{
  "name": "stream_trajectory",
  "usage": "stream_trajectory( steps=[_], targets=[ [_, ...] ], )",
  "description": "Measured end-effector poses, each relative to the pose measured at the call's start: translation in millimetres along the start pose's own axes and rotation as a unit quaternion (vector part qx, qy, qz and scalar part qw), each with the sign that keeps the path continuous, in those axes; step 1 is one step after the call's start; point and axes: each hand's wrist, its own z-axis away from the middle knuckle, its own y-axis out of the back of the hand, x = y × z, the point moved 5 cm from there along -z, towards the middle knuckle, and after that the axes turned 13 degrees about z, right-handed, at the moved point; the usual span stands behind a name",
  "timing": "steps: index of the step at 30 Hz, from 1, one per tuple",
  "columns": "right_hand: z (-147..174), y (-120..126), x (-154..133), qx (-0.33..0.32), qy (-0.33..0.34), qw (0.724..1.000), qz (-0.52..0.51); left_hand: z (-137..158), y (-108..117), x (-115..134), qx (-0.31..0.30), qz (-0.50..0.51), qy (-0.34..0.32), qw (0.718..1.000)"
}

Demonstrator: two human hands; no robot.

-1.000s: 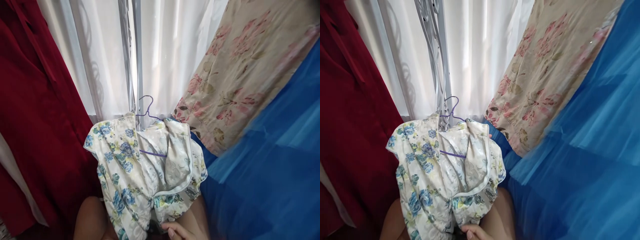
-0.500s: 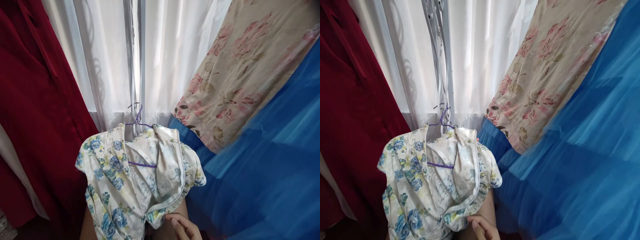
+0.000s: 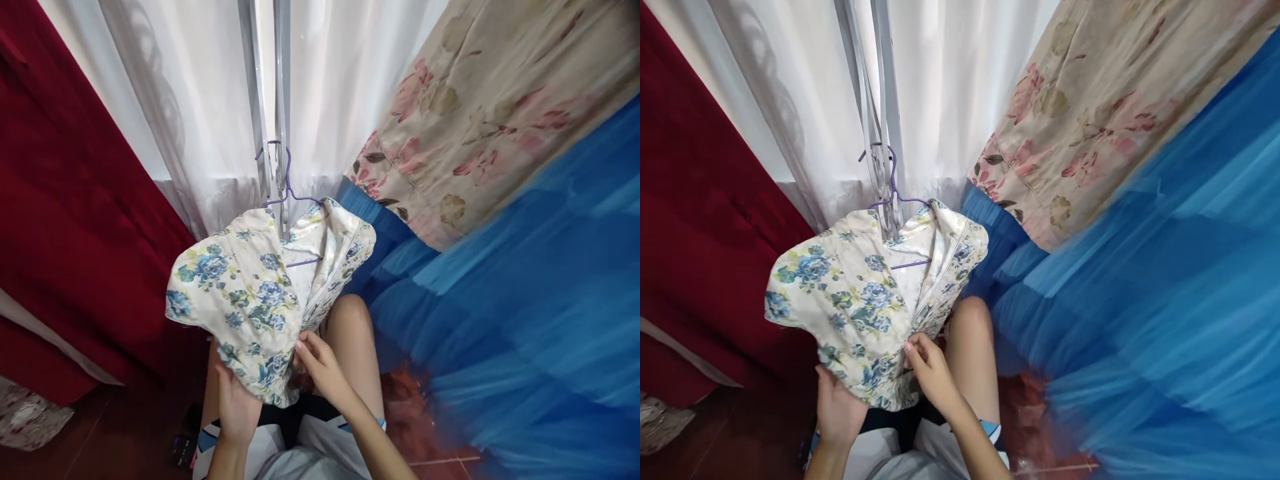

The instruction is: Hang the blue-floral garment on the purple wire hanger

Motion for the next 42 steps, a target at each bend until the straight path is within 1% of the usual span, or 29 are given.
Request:
stream_trajectory(
  steps=[2,3,5,7,9,11,13,15,16,17,18,19,21,22,23,24,26,27,28,29,30,32,34,36,38,40,42],
  targets=[
    [-9,-4,-1,0.006,0.017,1.000,0.010,1,10,-3,0.006,0.001,0.042,0.999],
    [-12,-5,-1,0.010,0.017,1.000,0.012,1,13,-3,0.011,-0.010,0.053,0.998],
    [-15,-6,0,0.025,0.000,1.000,0.010,0,17,-1,0.024,-0.039,0.053,0.998],
    [-16,-5,2,0.033,-0.022,0.999,0.005,-2,18,0,0.031,-0.035,0.053,0.997],
    [-16,-5,3,0.016,-0.030,0.999,-0.004,-1,15,-3,0.027,-0.018,0.068,0.997],
    [-17,-7,1,-0.017,-0.027,0.999,-0.019,3,12,-6,0.023,-0.007,0.079,0.997],
    [-19,-10,-2,-0.031,-0.018,0.999,-0.036,5,11,-6,0.032,-0.004,0.074,0.997],
    [-21,-11,-3,-0.026,-0.014,0.999,-0.045,3,16,-4,0.055,-0.012,0.056,0.997],
    [-21,-12,-3,-0.021,-0.013,0.999,-0.046,0,21,0,0.069,-0.023,0.035,0.997],
    [-21,-12,-2,-0.016,-0.015,0.999,-0.044,-4,28,6,0.089,-0.040,-0.005,0.995],
    [-21,-12,0,-0.012,-0.020,0.999,-0.042,-9,36,15,0.117,-0.062,-0.065,0.989],
    [-20,-12,3,-0.006,-0.025,0.999,-0.041,-11,44,25,0.149,-0.089,-0.140,0.975],
    [-16,-11,9,0.004,-0.039,0.998,-0.039,-11,56,43,0.208,-0.143,-0.289,0.923],
    [-13,-11,12,0.006,-0.048,0.998,-0.038,-10,57,46,0.218,-0.174,-0.333,0.901],
    [-10,-11,15,0.007,-0.055,0.998,-0.039,-10,53,44,0.200,-0.211,-0.343,0.893],
    [-8,-11,16,0.005,-0.060,0.997,-0.040,-11,45,36,0.149,-0.253,-0.321,0.901],
    [-3,-14,15,-0.010,-0.063,0.997,-0.043,-14,21,6,-0.012,-0.333,-0.213,0.919],
    [-1,-15,14,-0.018,-0.061,0.997,-0.044,-12,9,-12,-0.085,-0.354,-0.156,0.918],
    [1,-16,12,-0.026,-0.059,0.997,-0.044,-10,1,-28,-0.135,-0.361,-0.111,0.916],
    [2,-16,9,-0.031,-0.058,0.997,-0.042,-8,-5,-40,-0.153,-0.362,-0.087,0.916],
    [3,-16,7,-0.035,-0.060,0.997,-0.039,-8,-7,-47,-0.147,-0.362,-0.081,0.917],
    [4,-12,2,-0.037,-0.068,0.996,-0.034,-8,-9,-52,-0.129,-0.377,-0.098,0.912],
    [-2,-3,-8,-0.031,-0.074,0.996,-0.034,-8,-15,-49,-0.157,-0.416,-0.119,0.888],
    [-16,13,-29,-0.014,-0.059,0.998,-0.035,-6,-26,-43,-0.212,-0.469,-0.130,0.847],
    [-40,34,-64,0.008,-0.018,0.999,-0.037,-3,-40,-38,-0.259,-0.547,-0.130,0.785],
    [-69,54,-109,0.037,0.043,0.997,-0.043,0,-54,-36,-0.291,-0.633,-0.122,0.707],
    [-97,69,-156,0.059,0.114,0.991,-0.041,1,-66,-37,-0.314,-0.700,-0.112,0.632]
  ],
)
